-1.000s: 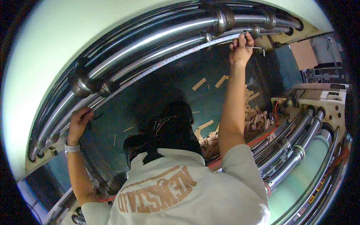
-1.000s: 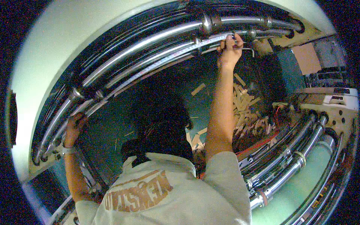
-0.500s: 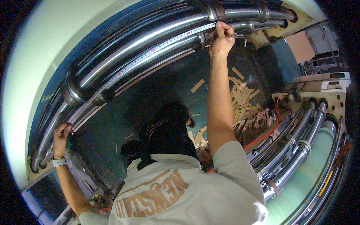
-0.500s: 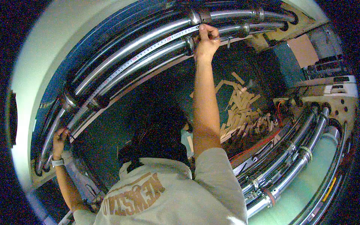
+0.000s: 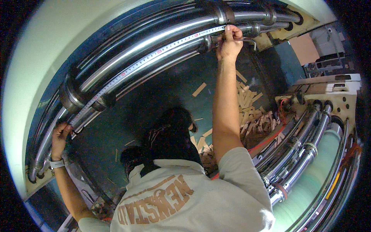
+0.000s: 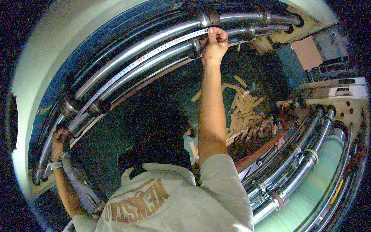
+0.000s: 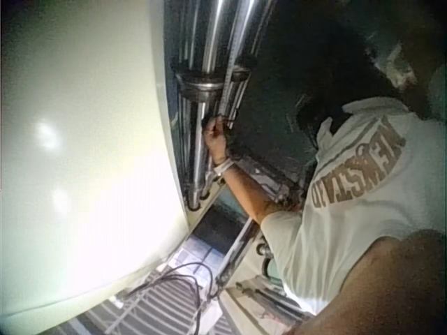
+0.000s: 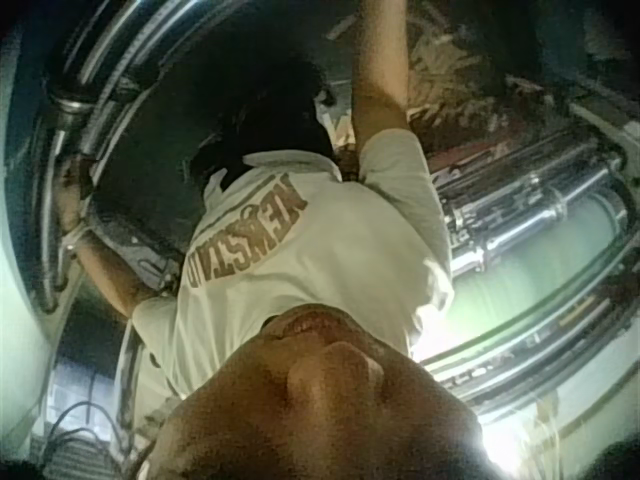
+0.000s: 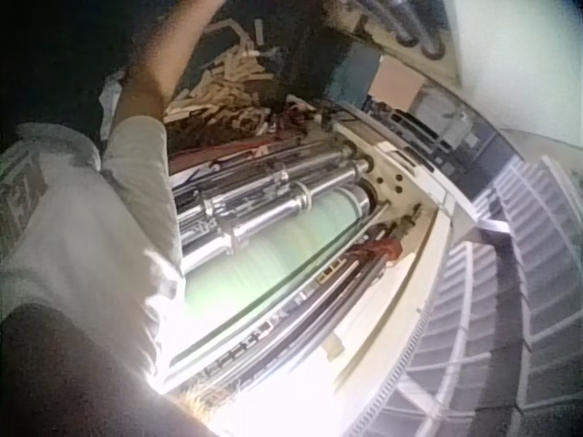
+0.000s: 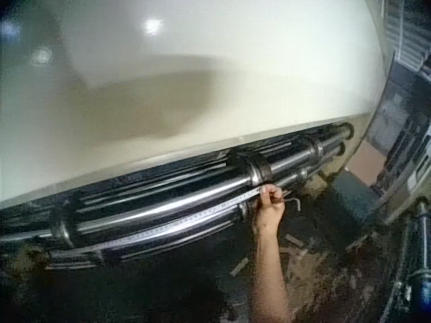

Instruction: The person measures the length of several metal pipes mounted on the ceiling using a tape measure. They extend the tape measure along the pipes and appear to mark measurements with a pen.

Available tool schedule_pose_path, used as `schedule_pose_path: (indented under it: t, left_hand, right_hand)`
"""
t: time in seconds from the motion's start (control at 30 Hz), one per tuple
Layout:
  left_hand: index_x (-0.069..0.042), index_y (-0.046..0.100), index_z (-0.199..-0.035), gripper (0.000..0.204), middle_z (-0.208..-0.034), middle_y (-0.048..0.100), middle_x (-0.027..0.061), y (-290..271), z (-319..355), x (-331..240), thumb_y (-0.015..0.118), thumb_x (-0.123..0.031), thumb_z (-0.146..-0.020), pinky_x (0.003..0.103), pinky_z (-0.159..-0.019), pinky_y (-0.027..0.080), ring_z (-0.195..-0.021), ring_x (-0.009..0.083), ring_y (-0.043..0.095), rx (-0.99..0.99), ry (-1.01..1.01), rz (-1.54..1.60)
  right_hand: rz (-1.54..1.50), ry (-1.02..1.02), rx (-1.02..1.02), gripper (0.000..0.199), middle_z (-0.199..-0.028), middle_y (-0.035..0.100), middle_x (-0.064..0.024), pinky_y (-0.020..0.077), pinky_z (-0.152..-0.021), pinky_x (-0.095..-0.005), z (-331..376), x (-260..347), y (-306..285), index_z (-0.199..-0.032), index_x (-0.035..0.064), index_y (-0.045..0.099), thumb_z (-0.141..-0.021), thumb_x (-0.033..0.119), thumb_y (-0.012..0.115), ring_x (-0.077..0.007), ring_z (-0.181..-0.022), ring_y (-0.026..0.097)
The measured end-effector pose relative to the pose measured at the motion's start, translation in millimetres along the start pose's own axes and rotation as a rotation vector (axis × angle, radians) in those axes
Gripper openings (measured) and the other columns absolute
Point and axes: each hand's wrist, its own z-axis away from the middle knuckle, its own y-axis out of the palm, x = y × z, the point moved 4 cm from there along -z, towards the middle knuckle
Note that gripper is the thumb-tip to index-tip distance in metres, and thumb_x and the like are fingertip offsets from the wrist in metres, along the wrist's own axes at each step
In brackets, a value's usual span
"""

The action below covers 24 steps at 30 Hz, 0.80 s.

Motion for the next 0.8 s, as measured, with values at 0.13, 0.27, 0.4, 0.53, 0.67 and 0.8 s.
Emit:
schedule_pose_path:
  t: [0.13, 0.27, 0.4, 0.53, 0.67, 0.8]
  left_hand:
    - [-0.001, 0.052, -0.069, 0.019, -0.062, 0.049, 0.0021, -0.6, -4.7, 2.8, 0.051, -0.012, -0.084, 0.024, -0.057, 0.036, -0.059, 0.0107, 0.045, 0.057, 0.064, -0.007]
    - [0.001, 0.052, -0.069, 0.018, -0.060, 0.048, 0.0041, -2.6, -1.5, -3.0, 0.051, -0.009, -0.083, 0.024, -0.056, 0.036, -0.058, 0.0119, 0.045, 0.003, 0.107, -0.042]
    - [0.001, 0.053, -0.070, 0.017, -0.061, 0.051, 0.0058, -6.2, 4.1, -10.5, 0.052, -0.010, -0.083, 0.025, -0.056, 0.039, -0.059, 0.0132, 0.048, 0.024, 0.159, -0.054]
    - [-0.002, 0.052, -0.070, 0.021, -0.061, 0.051, 0.0057, -12.9, -0.6, -2.7, 0.050, -0.017, -0.084, 0.027, -0.056, 0.039, -0.060, 0.0134, 0.048, 0.050, 0.282, -0.161]
    - [-0.003, 0.050, -0.065, 0.029, -0.056, 0.048, 0.0026, -8.1, -12.1, -5.6, 0.049, -0.023, -0.086, 0.026, -0.054, 0.038, -0.056, 0.0116, 0.046, 0.215, 0.219, -0.080]
    - [-0.004, 0.051, -0.064, 0.034, -0.054, 0.048, 0.0011, -8.2, -12.9, -1.0, 0.048, -0.029, -0.086, 0.024, -0.052, 0.037, -0.053, 0.0088, 0.045, 0.254, 0.258, 0.020]
  right_hand:
    - [0.048, -0.023, 0.040, 0.007, -0.064, 0.052, -0.0004, 0.0374, -0.040, -0.0206, -3.8, -1.8, -6.1, -0.080, 0.0071, 0.052, -0.078, 0.008, 0.059, -0.0090, -0.046, 0.045]
    - [0.037, -0.075, 0.055, 0.006, -0.067, 0.054, -0.0020, 0.0387, -0.042, -0.0213, -5.5, -1.4, -5.5, -0.080, 0.0062, 0.052, -0.079, 0.007, 0.058, -0.0106, -0.046, 0.045]
    - [0.196, -0.029, -0.001, 0.008, -0.070, 0.054, -0.0013, 0.0408, -0.044, -0.0232, -1.2, 0.2, -5.8, -0.082, 0.0124, 0.053, -0.078, 0.013, 0.060, -0.0127, -0.054, 0.050]
    - [0.121, 0.017, 0.049, 0.010, -0.077, 0.057, -0.0027, 0.0457, -0.055, -0.0290, -18.5, 0.3, -25.0, -0.080, 0.0113, 0.054, -0.076, 0.015, 0.062, -0.0161, -0.066, 0.051]
    - [0.304, -0.057, 0.042, 0.010, -0.074, 0.055, -0.0016, 0.0423, -0.052, -0.0265, -28.8, 4.1, -38.9, -0.076, 0.0117, 0.053, -0.079, 0.019, 0.059, -0.0140, -0.062, 0.049]
    - [0.235, -0.038, 0.129, 0.014, -0.075, 0.055, -0.0030, 0.0409, -0.049, -0.0225, -32.6, 6.0, -32.5, -0.078, 0.0092, 0.051, -0.081, 0.021, 0.058, -0.0123, -0.062, 0.048]
